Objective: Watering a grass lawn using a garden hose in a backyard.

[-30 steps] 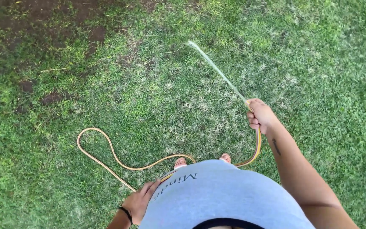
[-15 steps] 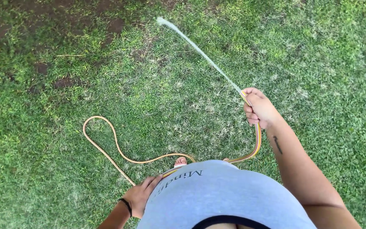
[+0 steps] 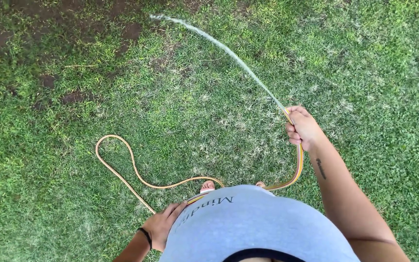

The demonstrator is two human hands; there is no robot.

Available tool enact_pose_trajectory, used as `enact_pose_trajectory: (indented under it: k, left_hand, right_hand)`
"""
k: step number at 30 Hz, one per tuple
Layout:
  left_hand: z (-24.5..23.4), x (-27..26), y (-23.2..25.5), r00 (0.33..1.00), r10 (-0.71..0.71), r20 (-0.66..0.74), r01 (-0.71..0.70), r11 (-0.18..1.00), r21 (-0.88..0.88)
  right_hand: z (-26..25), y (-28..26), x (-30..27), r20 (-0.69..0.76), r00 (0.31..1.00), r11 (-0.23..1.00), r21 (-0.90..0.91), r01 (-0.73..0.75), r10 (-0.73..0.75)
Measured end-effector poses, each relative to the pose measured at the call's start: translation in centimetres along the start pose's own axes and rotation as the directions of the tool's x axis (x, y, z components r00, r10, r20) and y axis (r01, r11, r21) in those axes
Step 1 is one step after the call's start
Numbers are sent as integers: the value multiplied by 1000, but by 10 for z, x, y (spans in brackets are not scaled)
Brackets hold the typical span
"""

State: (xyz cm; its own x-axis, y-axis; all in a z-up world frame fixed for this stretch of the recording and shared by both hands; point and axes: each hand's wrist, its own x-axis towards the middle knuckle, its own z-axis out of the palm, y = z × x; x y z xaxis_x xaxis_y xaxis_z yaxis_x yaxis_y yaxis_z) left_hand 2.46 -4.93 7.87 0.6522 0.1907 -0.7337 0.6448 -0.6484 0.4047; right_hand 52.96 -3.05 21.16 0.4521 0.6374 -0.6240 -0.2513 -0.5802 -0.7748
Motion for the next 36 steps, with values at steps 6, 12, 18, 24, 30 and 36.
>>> enact_pose_trajectory:
  k: [6,12,18,24,30,36]
  left_hand:
    - [0,4,-3,1000,2,4,-2,1000,26]
    - [-11,1,2,999,-4,37,3,1000,25]
    - [-18,3,3,996,-15,83,12,999,41]
    - [-20,9,-1,998,6,65,-8,999,39]
    - [-23,14,-6,996,8,87,-11,1000,27]
    - [-27,9,-4,997,17,76,-18,1000,21]
  right_hand:
    - [-22,21,-1,-78,995,998,5,-58,58]
    - [-61,68,12,-149,985,988,140,-64,85]
    - [-98,101,10,-188,974,974,211,-85,126]
    - [-119,116,-2,-283,941,956,276,-104,184]
    - [-107,107,-15,-280,945,972,210,-108,166]
    - [-91,104,-2,-150,983,981,177,-75,102]
